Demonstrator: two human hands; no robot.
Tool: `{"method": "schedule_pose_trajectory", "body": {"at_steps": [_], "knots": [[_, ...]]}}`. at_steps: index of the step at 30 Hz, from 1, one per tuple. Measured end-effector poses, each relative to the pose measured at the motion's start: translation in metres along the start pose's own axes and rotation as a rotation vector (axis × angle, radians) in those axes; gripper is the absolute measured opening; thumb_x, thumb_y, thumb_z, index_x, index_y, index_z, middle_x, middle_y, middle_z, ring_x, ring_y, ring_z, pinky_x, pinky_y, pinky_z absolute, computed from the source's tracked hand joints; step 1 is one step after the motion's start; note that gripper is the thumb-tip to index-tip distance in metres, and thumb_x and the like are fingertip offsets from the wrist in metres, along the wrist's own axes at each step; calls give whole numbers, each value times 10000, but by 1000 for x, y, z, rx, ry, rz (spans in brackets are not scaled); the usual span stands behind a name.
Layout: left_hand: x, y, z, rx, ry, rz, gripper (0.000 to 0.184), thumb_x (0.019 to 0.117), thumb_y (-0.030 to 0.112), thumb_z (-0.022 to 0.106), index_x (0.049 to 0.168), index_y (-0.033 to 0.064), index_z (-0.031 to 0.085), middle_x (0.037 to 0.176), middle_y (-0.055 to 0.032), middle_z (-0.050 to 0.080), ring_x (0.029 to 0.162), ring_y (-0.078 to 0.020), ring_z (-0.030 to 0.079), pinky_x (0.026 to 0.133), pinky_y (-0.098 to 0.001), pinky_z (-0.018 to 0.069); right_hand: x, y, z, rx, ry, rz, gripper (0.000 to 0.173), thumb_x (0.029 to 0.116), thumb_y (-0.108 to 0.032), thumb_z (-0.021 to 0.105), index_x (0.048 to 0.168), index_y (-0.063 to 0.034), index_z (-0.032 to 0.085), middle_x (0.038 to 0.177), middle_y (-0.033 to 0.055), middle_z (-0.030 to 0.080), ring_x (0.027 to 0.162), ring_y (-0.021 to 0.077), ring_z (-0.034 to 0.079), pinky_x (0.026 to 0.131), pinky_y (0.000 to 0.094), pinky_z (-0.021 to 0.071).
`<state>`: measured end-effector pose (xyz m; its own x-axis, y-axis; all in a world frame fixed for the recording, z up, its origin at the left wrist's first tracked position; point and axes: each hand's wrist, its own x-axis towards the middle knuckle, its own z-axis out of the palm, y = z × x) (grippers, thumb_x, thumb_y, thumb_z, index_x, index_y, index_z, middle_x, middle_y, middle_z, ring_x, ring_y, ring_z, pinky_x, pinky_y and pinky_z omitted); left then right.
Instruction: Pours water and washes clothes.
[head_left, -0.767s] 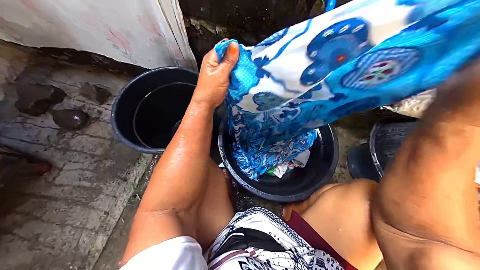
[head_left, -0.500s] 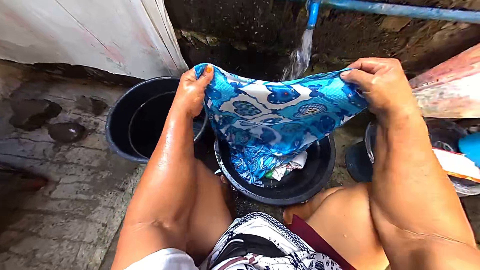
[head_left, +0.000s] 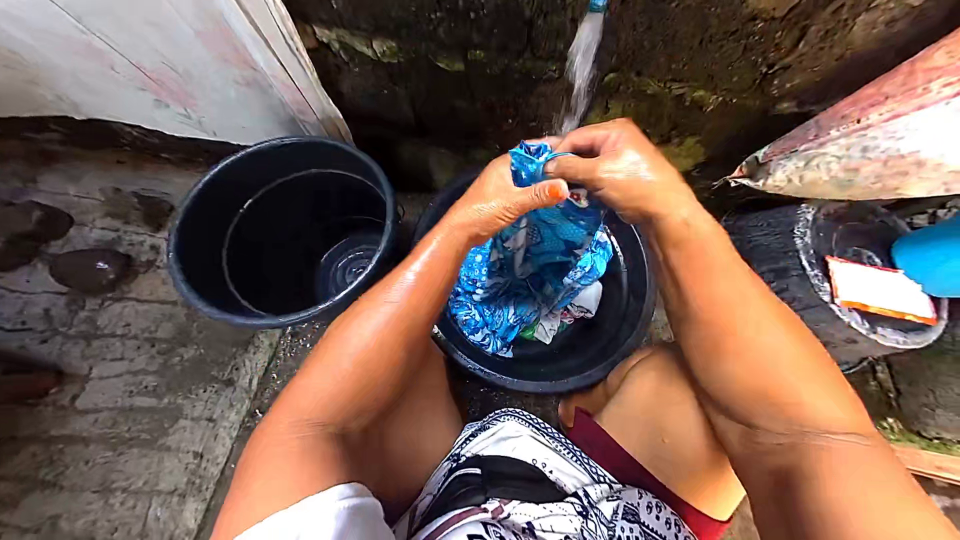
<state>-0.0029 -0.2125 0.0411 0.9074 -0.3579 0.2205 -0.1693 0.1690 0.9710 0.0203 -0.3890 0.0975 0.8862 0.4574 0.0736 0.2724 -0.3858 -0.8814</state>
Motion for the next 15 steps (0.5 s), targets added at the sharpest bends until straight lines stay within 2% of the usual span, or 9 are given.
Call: {"method": "schedule_pose_trajectory", "body": {"at_steps": [1, 3, 5, 7, 9, 11, 13, 14, 15], "knots": [[0, 7, -6, 37, -38, -29, 428, 813, 141, 815, 1185, 20, 643, 1011, 15, 736, 930, -31, 695, 870, -242, 591, -1, -3, -6, 48, 54, -28, 58, 903, -82, 719, 853, -77, 691, 737, -25, 670, 648, 29, 625, 633, 222, 553], [-2, 15, -15, 170, -75, -70, 167, 833, 66, 800, 977, 43, 718, 863, 41, 735, 805, -6, 685, 787, -221, 584, -4, 0, -5, 134, 141, -70, 177, 861, -59, 757, 836, -101, 586, 667, -54, 567, 575, 24, 553, 589, 200, 521], [-3, 16, -24, 220, -7, 13, 68, 873, 55, 752, 905, 87, 701, 816, 85, 703, 772, 17, 654, 763, -210, 566, -5, 12, 3, 192, 92, -109, 120, 944, -134, 696, 893, -98, 593, 738, -55, 599, 654, 27, 595, 660, 225, 549], [-6, 23, -38, 137, 158, 115, 113, 884, 29, 710, 904, 132, 670, 824, 104, 702, 793, -1, 666, 784, -235, 582, -10, 22, 11, 177, -106, -94, 179, 1014, -212, 596, 962, -45, 630, 817, -12, 622, 731, 61, 614, 715, 279, 559], [-12, 38, -58, 3, 362, 198, 126, 905, 45, 675, 964, 144, 623, 851, 76, 714, 812, -59, 696, 781, -290, 613, -17, 36, 20, 117, -353, -79, 183, 975, -157, 615, 915, 4, 677, 750, 29, 648, 647, 86, 609, 630, 300, 553], [-22, 51, -81, -98, 513, 278, 98, 950, 95, 627, 1029, 133, 586, 869, 23, 726, 819, -124, 720, 778, -355, 629, -22, 56, 32, -59, -514, -39, 174, 960, -111, 641, 842, -1, 707, 713, 41, 639, 642, 106, 589, 639, 329, 518], [-31, 57, -98, -43, 569, 297, 107, 957, 115, 612, 1051, 139, 566, 870, 26, 723, 817, -128, 719, 779, -363, 627, -21, 66, 36, -188, -435, -49, 189, 974, -109, 642, 858, 12, 730, 802, 97, 680, 769, 175, 635, 768, 424, 527], [-33, 57, -98, 49, 566, 258, 134, 935, 120, 630, 1050, 143, 563, 865, 53, 714, 805, -101, 711, 765, -337, 627, -19, 62, 34, -166, -317, -78, 196, 983, -127, 632, 894, 17, 732, 846, 103, 695, 806, 171, 651, 803, 417, 544], [-34, 55, -93, 158, 531, 200, 166, 912, 128, 666, 1043, 126, 564, 859, 67, 699, 791, -76, 700, 753, -312, 624, -15, 53, 32, -107, -195, -114, 201, 986, -162, 633, 951, 17, 720, 869, 93, 700, 805, 145, 659, 793, 381, 561]]}}
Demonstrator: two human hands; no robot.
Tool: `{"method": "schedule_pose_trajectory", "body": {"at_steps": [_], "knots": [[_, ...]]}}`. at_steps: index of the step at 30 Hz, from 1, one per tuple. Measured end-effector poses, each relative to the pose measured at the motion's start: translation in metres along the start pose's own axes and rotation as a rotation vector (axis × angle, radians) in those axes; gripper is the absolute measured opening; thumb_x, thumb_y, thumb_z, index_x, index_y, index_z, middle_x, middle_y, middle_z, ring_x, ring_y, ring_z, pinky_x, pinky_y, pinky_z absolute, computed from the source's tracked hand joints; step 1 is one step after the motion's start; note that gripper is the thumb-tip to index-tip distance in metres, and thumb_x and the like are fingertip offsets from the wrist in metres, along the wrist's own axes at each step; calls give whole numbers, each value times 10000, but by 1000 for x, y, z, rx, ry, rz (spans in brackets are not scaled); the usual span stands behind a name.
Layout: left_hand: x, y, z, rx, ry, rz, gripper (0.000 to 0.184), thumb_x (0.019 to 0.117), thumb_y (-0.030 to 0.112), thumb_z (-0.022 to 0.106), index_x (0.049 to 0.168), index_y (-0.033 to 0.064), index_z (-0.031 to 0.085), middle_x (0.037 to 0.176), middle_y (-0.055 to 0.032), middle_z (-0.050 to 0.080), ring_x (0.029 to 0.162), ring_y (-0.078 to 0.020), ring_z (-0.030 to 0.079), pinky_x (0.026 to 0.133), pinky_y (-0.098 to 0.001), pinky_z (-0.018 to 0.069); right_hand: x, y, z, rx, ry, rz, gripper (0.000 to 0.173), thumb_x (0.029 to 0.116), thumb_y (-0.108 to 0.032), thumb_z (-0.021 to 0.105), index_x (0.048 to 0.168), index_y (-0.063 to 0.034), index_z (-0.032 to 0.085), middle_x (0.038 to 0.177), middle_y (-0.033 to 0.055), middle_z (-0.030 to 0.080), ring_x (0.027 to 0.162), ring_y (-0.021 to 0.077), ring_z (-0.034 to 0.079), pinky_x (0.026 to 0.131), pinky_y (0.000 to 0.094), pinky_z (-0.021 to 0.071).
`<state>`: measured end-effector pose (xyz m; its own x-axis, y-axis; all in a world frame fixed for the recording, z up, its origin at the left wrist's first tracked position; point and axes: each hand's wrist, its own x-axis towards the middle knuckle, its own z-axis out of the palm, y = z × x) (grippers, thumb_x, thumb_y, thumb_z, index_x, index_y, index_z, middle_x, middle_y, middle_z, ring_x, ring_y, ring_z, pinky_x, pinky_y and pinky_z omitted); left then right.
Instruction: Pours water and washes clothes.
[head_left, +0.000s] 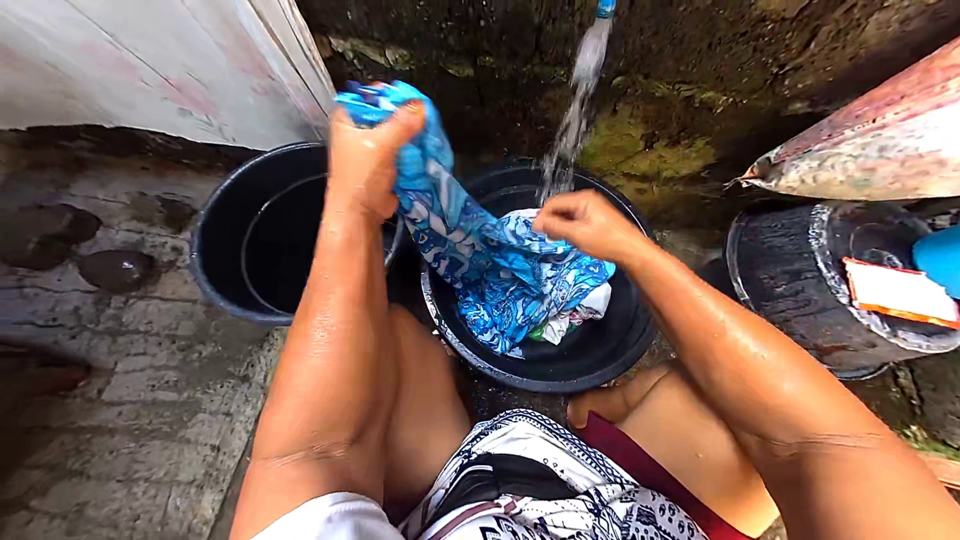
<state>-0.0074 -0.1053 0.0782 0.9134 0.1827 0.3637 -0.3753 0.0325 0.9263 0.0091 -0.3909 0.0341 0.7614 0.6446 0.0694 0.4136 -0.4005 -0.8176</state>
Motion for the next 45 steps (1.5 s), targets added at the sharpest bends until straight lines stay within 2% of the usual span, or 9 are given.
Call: {"method": "schedule_pose_trajectory", "body": {"at_steps": [4, 9, 14, 16, 21, 29, 34, 39, 45], "knots": [[-22, 0, 54, 523, -287, 95, 251, 849, 305, 783, 843, 81, 670, 736, 36, 640, 676, -30, 602, 652, -273, 515, 9, -39, 1, 46, 168, -174, 695, 851, -415, 795, 1367, -20, 548, 1165, 89, 682, 1028, 111, 673, 890, 305, 583], [-31, 28, 55, 449, -288, 404, 155, 925, 201, 728, 896, 57, 680, 804, 56, 644, 751, 46, 595, 704, -160, 504, 14, -13, 8, -46, 340, -122, 114, 917, -159, 672, 892, -61, 725, 776, 3, 689, 705, 35, 630, 681, 294, 541], [-19, 30, 25, 113, -50, 549, 158, 929, 60, 686, 1013, 186, 640, 928, 192, 681, 860, 42, 657, 798, -208, 576, 16, 27, 4, -235, 256, 211, 139, 913, -131, 671, 959, -22, 745, 899, 164, 723, 877, 303, 688, 814, 572, 519], [-6, 21, 4, 42, 86, 491, 137, 957, 79, 662, 1032, 187, 620, 932, 153, 698, 871, -18, 679, 819, -272, 595, 15, 48, -5, -120, 249, 323, 163, 918, -89, 698, 1048, 0, 742, 1015, 182, 727, 973, 302, 691, 902, 550, 537], [11, -19, -47, 51, 242, 76, 125, 1009, 182, 626, 1106, 112, 593, 934, 51, 720, 882, -96, 717, 837, -336, 619, -3, 44, -61, 392, 360, 124, 75, 891, -33, 694, 929, -80, 649, 837, -31, 665, 744, 48, 629, 702, 259, 564], [8, -26, -53, 55, 10, -58, 103, 969, 147, 643, 1071, 135, 650, 932, 62, 742, 877, -76, 724, 826, -307, 623, -34, -8, -128, 273, 582, -225, 140, 966, -53, 596, 933, -178, 649, 861, -120, 682, 788, 18, 661, 758, 243, 593], [0, -7, 20, -535, 179, -129, 225, 1113, 208, 400, 1242, 59, 508, 1071, -103, 683, 1010, -226, 695, 915, -454, 594, -11, -48, -101, 220, 971, -337, 58, 978, -26, 572, 962, -80, 587, 831, -50, 642, 765, 63, 650, 741, 278, 587], [-60, -46, 122, -364, -313, -482, 495, 1085, 314, 460, 1543, 149, 368, 1225, -35, 638, 1064, -96, 633, 927, -317, 549, 18, -38, -8, 6, 363, 190, 110, 972, -69, 614, 1000, -3, 699, 950, 97, 696, 871, 156, 658, 813, 395, 543], [-40, -41, 99, -16, -471, -76, 209, 868, 3, 754, 1070, -7, 705, 968, -3, 742, 910, -35, 696, 874, -252, 590, 8, -32, -31, 245, 468, 48, 105, 962, -145, 677, 932, -52, 636, 789, -6, 626, 671, 50, 601, 648, 234, 541]]}}
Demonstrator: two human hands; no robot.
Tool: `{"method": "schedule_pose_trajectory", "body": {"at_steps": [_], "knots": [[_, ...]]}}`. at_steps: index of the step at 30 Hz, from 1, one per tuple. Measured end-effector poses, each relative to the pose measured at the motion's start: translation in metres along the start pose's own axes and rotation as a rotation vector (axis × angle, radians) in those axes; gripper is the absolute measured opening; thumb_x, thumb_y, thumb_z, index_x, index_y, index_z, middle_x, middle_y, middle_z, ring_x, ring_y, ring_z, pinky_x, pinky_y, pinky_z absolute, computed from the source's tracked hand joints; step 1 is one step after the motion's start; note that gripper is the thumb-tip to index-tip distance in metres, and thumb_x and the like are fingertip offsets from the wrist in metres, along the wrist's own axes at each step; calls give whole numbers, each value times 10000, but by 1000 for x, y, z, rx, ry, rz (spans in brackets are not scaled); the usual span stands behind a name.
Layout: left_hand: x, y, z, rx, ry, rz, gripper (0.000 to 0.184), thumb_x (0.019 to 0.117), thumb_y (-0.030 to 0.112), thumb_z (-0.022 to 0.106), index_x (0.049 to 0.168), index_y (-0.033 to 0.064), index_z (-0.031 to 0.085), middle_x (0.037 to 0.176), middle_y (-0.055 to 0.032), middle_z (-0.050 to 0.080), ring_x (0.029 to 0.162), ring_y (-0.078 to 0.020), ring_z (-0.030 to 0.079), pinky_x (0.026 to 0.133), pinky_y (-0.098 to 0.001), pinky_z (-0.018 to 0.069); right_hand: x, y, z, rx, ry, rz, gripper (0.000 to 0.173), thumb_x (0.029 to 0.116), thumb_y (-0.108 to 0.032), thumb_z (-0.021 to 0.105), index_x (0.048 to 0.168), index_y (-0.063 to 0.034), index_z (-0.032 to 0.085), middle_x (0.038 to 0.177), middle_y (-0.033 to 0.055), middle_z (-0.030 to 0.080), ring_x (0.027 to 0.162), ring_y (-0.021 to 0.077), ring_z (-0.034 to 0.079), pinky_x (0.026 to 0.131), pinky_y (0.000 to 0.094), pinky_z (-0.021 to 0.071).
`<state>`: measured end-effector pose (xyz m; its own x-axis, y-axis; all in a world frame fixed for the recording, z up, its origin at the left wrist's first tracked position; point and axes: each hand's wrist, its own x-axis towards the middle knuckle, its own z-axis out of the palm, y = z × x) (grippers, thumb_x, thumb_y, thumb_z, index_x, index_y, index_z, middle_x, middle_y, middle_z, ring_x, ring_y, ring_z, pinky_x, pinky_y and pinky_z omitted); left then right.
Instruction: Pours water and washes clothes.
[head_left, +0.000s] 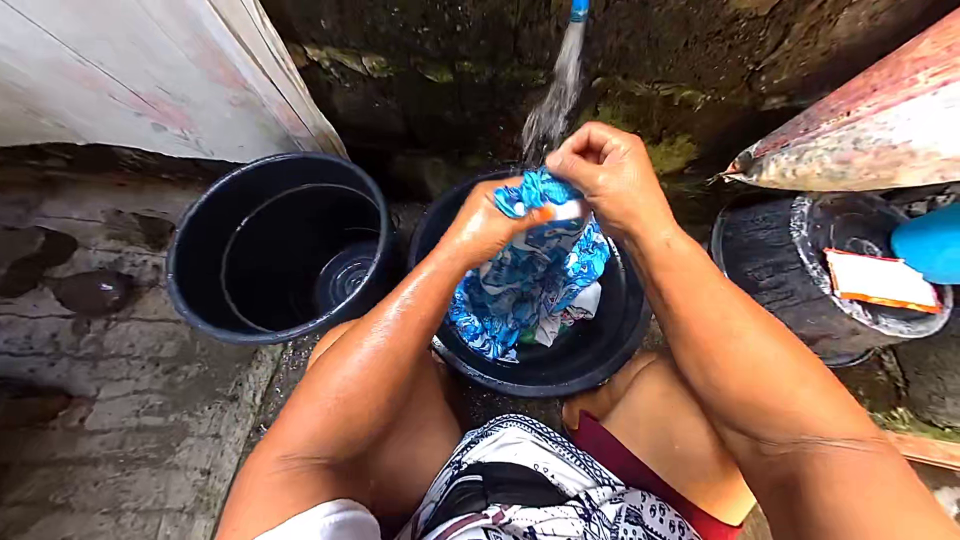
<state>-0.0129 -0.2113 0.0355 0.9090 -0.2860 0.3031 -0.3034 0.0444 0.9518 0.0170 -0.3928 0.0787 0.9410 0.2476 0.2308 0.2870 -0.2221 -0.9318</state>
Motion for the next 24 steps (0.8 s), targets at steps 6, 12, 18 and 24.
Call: {"method": "schedule_pose_trajectory", "body": {"at_steps": [6, 12, 18, 24], "knots": [[11, 24, -42, -60, 389, 236, 96, 953, 72, 686, 1042, 93, 658, 926, 71, 724, 877, -58, 702, 841, -296, 607, -20, 27, 23, 68, -488, 74, 202, 985, -188, 628, 1030, 0, 687, 838, 6, 682, 751, 41, 632, 727, 269, 559], [-3, 26, -99, -102, 662, 188, 107, 1021, 128, 597, 1115, 81, 577, 906, 13, 715, 849, -121, 717, 817, -338, 621, -4, 68, -8, -339, -589, 189, 201, 983, -164, 672, 997, 35, 698, 887, 145, 668, 815, 220, 629, 791, 468, 524], [-11, 25, -113, 75, 538, 246, 103, 998, 132, 626, 1099, 126, 607, 942, 101, 705, 888, -38, 690, 845, -280, 596, 12, -28, -81, 105, 101, -270, 141, 983, -86, 596, 922, -160, 699, 832, -114, 714, 766, 22, 681, 752, 255, 605], [-4, -9, 10, -414, 308, -161, 645, 1025, 492, 531, 1558, 186, 333, 1274, -13, 637, 1069, -115, 653, 883, -355, 591, -6, -6, 26, -272, -51, -40, 256, 1061, -141, 491, 994, 32, 667, 878, 105, 669, 832, 166, 659, 805, 394, 561]]}}
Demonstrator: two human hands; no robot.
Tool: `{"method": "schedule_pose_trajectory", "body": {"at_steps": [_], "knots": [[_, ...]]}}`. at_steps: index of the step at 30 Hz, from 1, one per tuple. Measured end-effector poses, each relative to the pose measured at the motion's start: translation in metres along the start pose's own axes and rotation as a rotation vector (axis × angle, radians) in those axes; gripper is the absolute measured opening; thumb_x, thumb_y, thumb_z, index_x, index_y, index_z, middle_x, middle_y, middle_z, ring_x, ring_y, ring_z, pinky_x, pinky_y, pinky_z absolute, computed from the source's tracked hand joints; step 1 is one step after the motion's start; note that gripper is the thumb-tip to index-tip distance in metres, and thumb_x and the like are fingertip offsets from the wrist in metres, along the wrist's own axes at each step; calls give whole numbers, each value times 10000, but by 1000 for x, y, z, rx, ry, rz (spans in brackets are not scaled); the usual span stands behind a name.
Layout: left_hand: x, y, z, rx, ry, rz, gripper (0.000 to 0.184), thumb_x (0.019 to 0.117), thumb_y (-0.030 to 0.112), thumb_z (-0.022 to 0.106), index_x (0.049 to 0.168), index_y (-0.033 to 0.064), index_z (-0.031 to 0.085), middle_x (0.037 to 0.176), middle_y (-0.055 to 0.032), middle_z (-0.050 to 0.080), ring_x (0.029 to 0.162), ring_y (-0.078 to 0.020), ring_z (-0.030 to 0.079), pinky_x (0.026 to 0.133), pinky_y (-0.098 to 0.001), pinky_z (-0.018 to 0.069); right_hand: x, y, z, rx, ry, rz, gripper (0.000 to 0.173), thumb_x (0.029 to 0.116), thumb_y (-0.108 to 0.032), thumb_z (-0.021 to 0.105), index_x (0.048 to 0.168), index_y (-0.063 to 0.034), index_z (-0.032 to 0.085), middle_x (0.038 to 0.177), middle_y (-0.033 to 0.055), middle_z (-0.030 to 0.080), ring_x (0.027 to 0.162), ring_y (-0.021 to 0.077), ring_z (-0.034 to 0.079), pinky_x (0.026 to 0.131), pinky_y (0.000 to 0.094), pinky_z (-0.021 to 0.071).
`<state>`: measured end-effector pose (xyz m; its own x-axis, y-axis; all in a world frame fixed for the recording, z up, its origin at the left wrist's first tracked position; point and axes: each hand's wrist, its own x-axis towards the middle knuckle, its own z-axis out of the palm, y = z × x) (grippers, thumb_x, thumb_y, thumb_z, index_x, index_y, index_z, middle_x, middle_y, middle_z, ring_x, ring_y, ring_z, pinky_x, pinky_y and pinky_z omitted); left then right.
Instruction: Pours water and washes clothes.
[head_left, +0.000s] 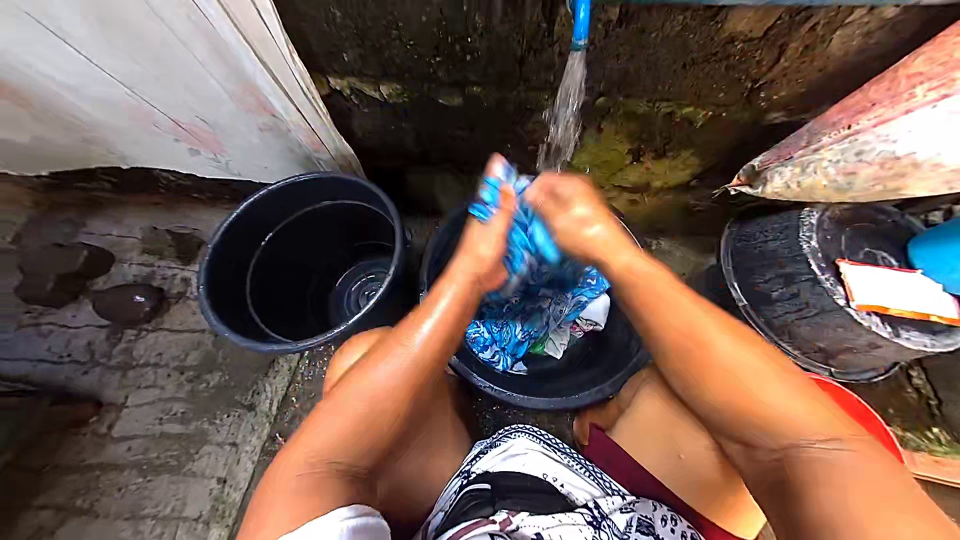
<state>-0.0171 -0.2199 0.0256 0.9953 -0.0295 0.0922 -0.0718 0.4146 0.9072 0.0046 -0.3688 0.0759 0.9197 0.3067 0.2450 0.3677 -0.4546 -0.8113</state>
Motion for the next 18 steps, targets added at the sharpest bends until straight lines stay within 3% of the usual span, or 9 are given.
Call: {"method": "schedule_pose_trajectory", "body": {"at_steps": [1, 3, 5, 7, 10, 12, 15, 16, 18], "knots": [[-6, -12, 5, 31, -93, -79, 753, 994, 529, 575, 1600, 186, 285, 1358, -7, 601, 1133, -95, 623, 935, -331, 563, 0, 1, 10, -96, -148, 38, 241, 1052, -134, 496, 945, 10, 656, 878, 131, 665, 857, 225, 656, 802, 467, 529], [-8, -19, 2, 95, -210, -93, 729, 965, 353, 661, 1555, 55, 353, 1341, -27, 609, 1153, -67, 606, 986, -283, 528, 1, 5, 3, -121, -283, 52, 222, 1030, -143, 559, 906, -19, 695, 876, 107, 679, 845, 205, 646, 785, 464, 514], [-4, 0, -3, 260, -285, -27, 374, 901, 84, 738, 1245, 1, 617, 1074, 9, 709, 982, -31, 666, 908, -240, 565, 1, 9, -17, 14, -178, 32, 170, 972, -183, 672, 887, -47, 728, 828, 38, 690, 763, 106, 640, 741, 353, 542], [3, 16, -7, 418, -319, 30, 112, 886, 56, 756, 987, 49, 708, 860, 54, 713, 805, -2, 667, 784, -220, 579, 3, 9, -30, 176, -14, -41, 152, 961, -198, 686, 892, -70, 639, 739, -29, 593, 651, 36, 561, 642, 242, 506], [9, 31, -10, 373, -219, 162, 44, 941, 68, 673, 921, 104, 690, 815, 88, 693, 768, -3, 655, 752, -229, 576, -3, 14, -28, 292, -205, -69, 207, 993, -246, 625, 1060, -55, 583, 819, -29, 634, 743, 26, 619, 715, 243, 546], [8, 47, -11, 317, -155, 271, 69, 943, 62, 666, 930, 129, 677, 825, 94, 701, 777, -20, 672, 757, -249, 595, -6, 34, -11, 260, -332, -61, 217, 943, -162, 690, 1091, -6, 667, 931, 47, 713, 836, 82, 684, 791, 304, 597], [-3, 74, -17, 222, -108, 410, 103, 943, 95, 664, 967, 196, 660, 878, 115, 715, 826, -26, 688, 782, -256, 604, -6, 71, 7, -127, -213, 26, 121, 896, -88, 662, 978, -6, 697, 848, 144, 681, 796, 268, 653, 741, 518, 522], [-7, 82, -20, 166, -83, 445, 106, 946, 107, 664, 977, 208, 658, 892, 105, 725, 840, -38, 699, 791, -265, 612, -5, 80, 7, -251, -191, 97, 138, 910, -82, 663, 1007, 9, 698, 896, 203, 695, 866, 361, 674, 789, 602, 517], [-10, 93, -31, 99, -54, 521, 108, 967, 116, 642, 990, 220, 657, 910, 85, 736, 861, -56, 711, 808, -280, 617, -1, 94, 1, -383, -168, 226, 190, 925, -100, 659, 1079, 4, 700, 997, 249, 708, 982, 442, 680, 856, 671, 502]]}}
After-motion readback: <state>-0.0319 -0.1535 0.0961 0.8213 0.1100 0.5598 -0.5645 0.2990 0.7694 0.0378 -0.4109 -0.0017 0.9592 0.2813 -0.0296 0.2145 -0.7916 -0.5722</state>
